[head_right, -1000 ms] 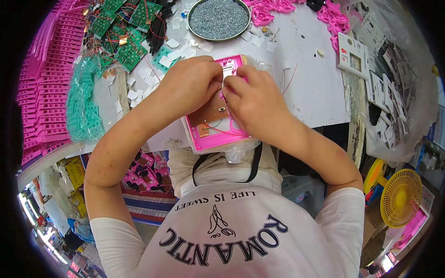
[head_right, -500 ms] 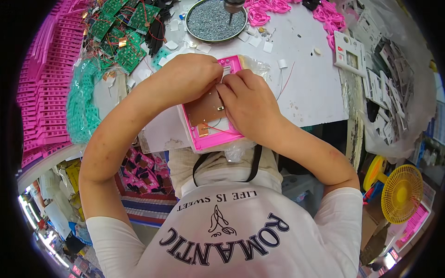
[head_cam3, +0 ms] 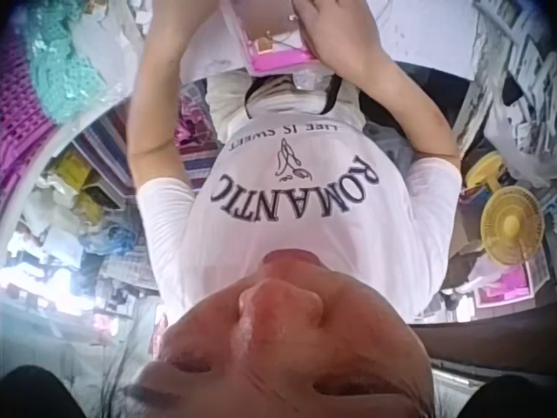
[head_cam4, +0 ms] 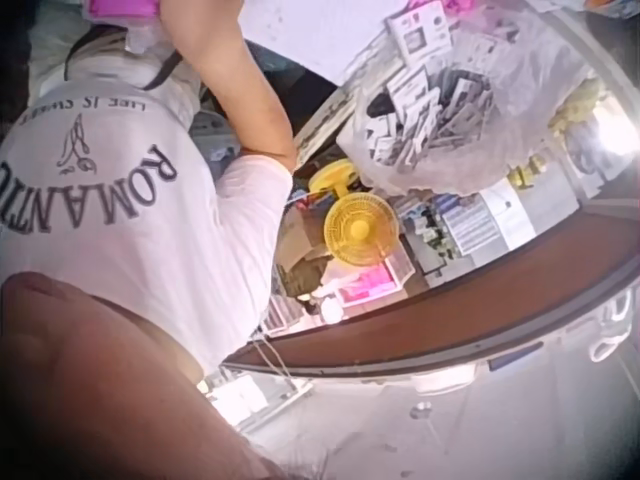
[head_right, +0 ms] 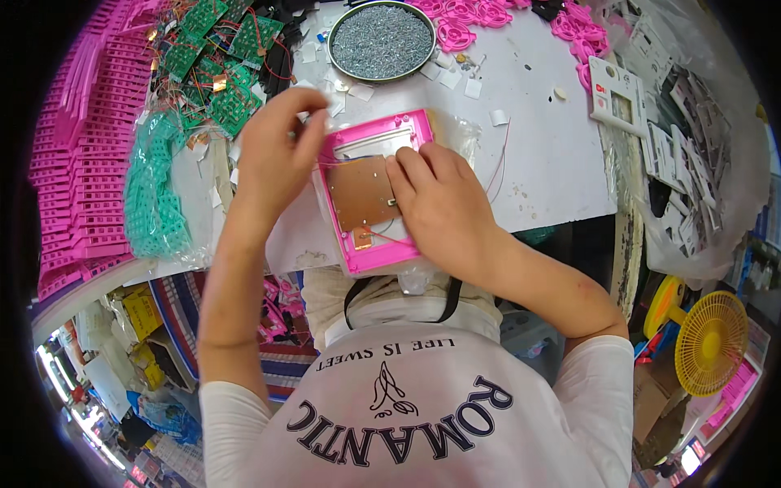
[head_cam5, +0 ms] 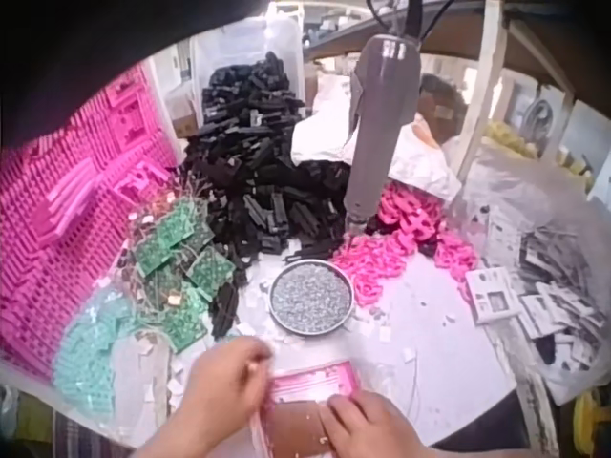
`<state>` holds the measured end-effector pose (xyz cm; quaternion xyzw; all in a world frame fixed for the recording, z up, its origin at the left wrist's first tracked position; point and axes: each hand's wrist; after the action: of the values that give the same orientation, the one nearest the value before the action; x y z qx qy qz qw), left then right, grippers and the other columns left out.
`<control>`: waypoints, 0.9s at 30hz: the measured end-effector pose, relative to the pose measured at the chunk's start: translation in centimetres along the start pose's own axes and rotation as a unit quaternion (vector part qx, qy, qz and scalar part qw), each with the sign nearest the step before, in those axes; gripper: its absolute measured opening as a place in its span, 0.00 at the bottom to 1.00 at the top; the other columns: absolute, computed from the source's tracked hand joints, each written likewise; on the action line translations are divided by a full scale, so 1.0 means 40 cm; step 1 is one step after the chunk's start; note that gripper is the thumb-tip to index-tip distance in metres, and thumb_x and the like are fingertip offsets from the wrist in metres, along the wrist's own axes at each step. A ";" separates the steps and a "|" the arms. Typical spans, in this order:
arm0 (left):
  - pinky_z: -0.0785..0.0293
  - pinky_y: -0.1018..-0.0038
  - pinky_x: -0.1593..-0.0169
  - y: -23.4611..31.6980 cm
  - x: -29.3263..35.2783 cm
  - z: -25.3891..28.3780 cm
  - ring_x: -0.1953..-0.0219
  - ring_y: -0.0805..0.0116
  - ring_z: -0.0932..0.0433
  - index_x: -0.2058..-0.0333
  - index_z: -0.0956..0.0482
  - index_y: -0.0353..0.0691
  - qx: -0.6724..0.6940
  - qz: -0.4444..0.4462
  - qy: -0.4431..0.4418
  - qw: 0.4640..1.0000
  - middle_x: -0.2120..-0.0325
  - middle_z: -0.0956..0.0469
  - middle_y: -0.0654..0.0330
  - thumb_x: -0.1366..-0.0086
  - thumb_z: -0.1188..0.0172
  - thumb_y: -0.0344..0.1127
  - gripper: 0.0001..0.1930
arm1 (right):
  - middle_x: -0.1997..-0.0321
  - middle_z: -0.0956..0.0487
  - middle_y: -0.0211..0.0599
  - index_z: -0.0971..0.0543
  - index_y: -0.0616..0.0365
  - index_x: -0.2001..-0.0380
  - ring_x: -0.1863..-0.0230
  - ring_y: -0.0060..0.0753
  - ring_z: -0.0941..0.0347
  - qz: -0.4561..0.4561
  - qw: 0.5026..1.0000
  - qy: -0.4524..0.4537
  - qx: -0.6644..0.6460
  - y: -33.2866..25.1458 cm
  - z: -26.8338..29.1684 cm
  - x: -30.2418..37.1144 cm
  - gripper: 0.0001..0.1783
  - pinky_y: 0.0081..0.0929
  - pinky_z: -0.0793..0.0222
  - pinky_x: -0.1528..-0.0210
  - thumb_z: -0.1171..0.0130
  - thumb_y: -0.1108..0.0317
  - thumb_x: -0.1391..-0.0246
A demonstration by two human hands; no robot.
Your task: Assembling small components into a pink tray and sliding them into a plastic packaging sleeve.
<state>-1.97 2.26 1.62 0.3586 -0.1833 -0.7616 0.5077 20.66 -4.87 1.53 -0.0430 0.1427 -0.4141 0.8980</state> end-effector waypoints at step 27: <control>0.24 0.78 0.58 0.076 0.116 -0.062 0.63 0.74 0.19 0.56 0.24 0.35 0.084 0.097 0.029 0.991 0.65 0.17 0.60 0.42 0.32 0.21 0.16 | 0.71 0.19 0.40 0.17 0.64 0.66 0.75 0.30 0.23 -0.127 0.929 0.013 -0.348 0.055 0.021 -0.125 0.09 0.26 0.28 0.71 0.35 0.69 0.44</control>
<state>0.74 -3.02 0.22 0.4023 -0.2656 -0.6798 0.5528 19.44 0.33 3.02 -0.3653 0.2833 -0.4498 0.7642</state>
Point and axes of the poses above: each hand's wrist, its own x-axis away from the middle knuckle, its own z-axis out of the back of the hand, y = z × x
